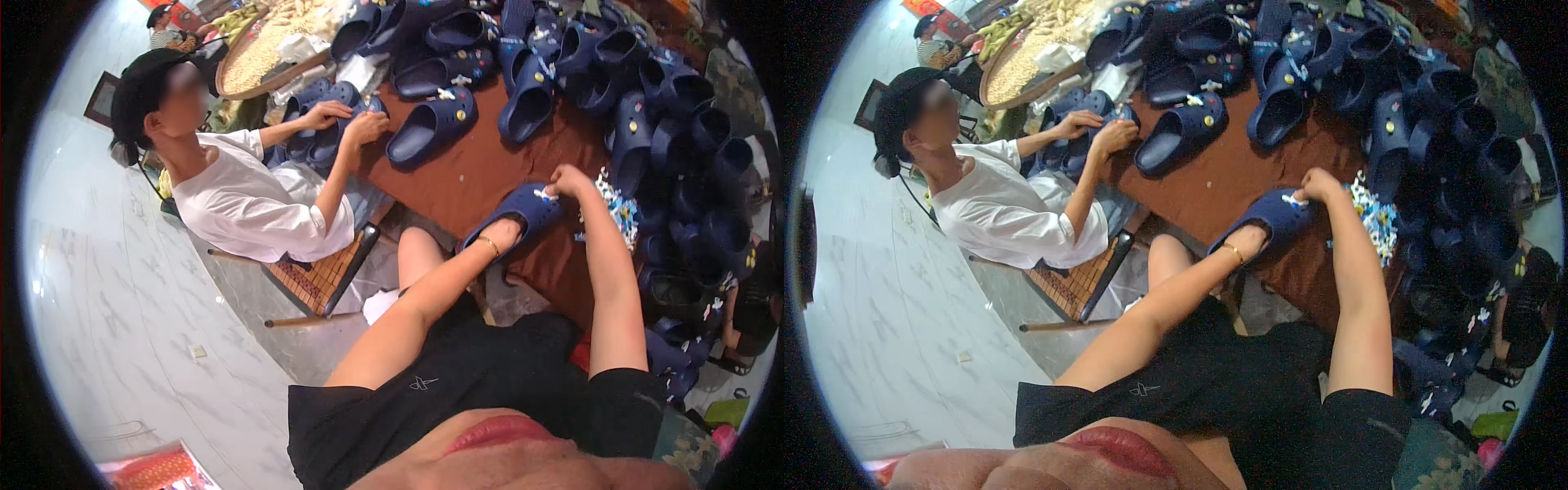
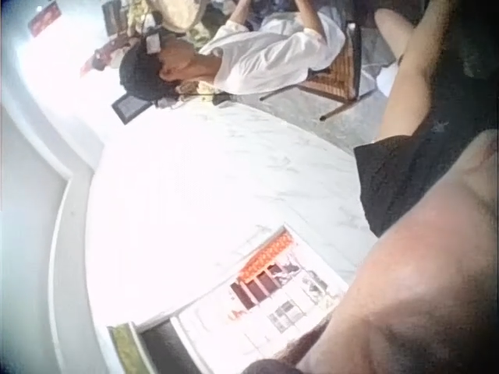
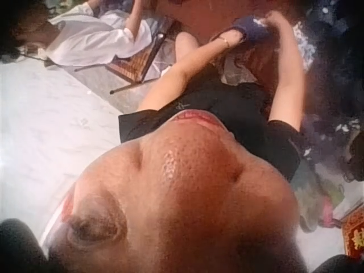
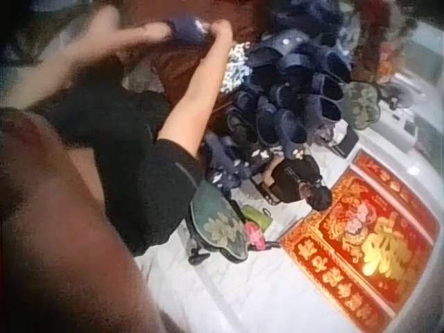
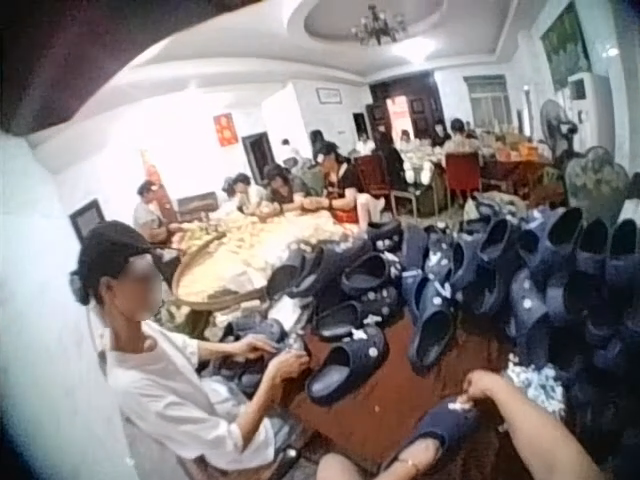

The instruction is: The camera wearer and several other workers are attaching decorative charms (jibbitz) to blue clog-style shoes at a communal workshop table.

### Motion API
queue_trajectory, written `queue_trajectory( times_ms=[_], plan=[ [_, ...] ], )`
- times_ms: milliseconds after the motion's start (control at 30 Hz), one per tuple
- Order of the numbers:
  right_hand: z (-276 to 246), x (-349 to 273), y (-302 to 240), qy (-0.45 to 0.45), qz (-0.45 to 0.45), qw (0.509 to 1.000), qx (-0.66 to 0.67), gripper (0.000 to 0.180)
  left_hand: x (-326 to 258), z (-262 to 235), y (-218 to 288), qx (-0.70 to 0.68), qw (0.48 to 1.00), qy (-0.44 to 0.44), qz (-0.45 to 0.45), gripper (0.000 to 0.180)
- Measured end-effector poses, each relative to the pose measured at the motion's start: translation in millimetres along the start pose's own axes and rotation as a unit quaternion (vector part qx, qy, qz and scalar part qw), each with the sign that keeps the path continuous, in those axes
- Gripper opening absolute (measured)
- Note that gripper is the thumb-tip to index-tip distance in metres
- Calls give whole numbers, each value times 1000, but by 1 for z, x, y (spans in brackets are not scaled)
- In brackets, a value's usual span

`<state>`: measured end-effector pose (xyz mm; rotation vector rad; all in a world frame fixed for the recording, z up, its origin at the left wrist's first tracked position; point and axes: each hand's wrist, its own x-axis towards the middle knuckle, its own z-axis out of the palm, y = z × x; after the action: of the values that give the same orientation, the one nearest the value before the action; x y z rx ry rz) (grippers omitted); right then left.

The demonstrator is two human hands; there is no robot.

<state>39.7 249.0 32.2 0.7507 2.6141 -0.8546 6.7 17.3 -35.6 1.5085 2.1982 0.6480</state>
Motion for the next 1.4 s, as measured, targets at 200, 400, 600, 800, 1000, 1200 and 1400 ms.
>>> queue_trajectory(
  times_ms=[200, 400, 600, 800, 1000, 1200, 1400],
  plan=[
    [41, -48, -7, 250, -80, 964, -35, 28, 2, -8, 2, 9, 1000, -27, 11, 26],
    [39, -87, 8, 360, -17, 931, -59, 23, -7, -46, 31, -38, 999, -14, 33, 30],
    [59, -104, 43, 316, 71, 917, -235, 14, 48, -24, 17, -79, 994, 5, 71, 42],
    [56, -110, 40, 339, 94, 923, -154, 23, 73, -1, 11, -43, 992, 5, 116, 45],
    [57, -104, 68, 300, 164, 931, -130, 21, 62, -19, 35, -25, 991, 7, 134, 45],
    [56, -105, 45, 305, 127, 934, -134, 15, 61, -8, 5, -1, 989, 62, 132, 41],
    [53, -113, 79, 390, 114, 913, -36, 18, -23, -129, 129, -38, 994, 52, 86, 33]
  ],
)
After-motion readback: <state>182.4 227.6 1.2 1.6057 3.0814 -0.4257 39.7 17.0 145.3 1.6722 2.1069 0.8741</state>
